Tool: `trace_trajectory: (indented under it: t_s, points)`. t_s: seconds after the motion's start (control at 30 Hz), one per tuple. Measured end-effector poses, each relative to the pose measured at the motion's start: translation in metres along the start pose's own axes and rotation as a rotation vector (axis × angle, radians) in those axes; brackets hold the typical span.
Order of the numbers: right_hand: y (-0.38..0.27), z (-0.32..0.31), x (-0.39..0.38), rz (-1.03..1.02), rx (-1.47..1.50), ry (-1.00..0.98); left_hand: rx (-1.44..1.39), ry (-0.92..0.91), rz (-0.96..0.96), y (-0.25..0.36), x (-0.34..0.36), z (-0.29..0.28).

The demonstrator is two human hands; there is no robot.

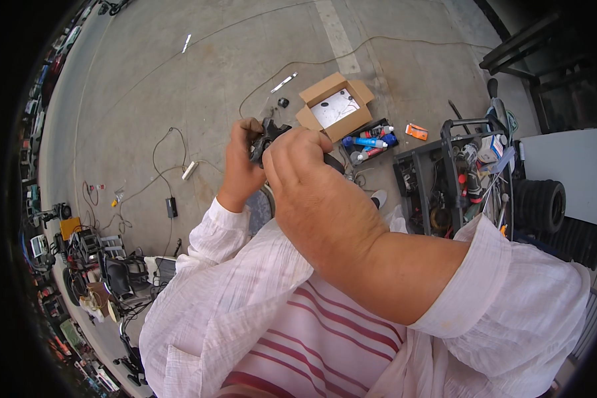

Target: The person sits on the floor and uses pliers, scissors, and a screwdriver to disassemble and manipulate a small mechanical part. They remove a spring and other components, placing them on the floor, and continue to adjust the part with various tools.

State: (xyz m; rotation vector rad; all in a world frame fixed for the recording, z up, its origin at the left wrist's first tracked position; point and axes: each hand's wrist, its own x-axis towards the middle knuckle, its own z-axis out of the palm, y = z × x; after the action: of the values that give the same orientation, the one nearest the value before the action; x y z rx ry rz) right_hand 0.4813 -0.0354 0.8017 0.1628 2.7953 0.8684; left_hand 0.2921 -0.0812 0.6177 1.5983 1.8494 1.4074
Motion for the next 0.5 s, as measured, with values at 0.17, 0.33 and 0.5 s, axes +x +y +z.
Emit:
trace_trajectory:
  t_s: [0.17,0.33,0.5]
  points:
    - [0.006,0.007,0.003,0.007,0.086,-0.070,-0.031,0.046,0.111,-0.007,-0.004,0.015]
    - [0.010,0.008,0.007,-0.038,0.001,-0.063,-0.119,0.035,0.056,0.002,-0.009,0.022]
    - [0.015,0.018,0.011,-0.033,0.004,-0.031,-0.148,0.069,0.019,0.001,-0.008,0.030]
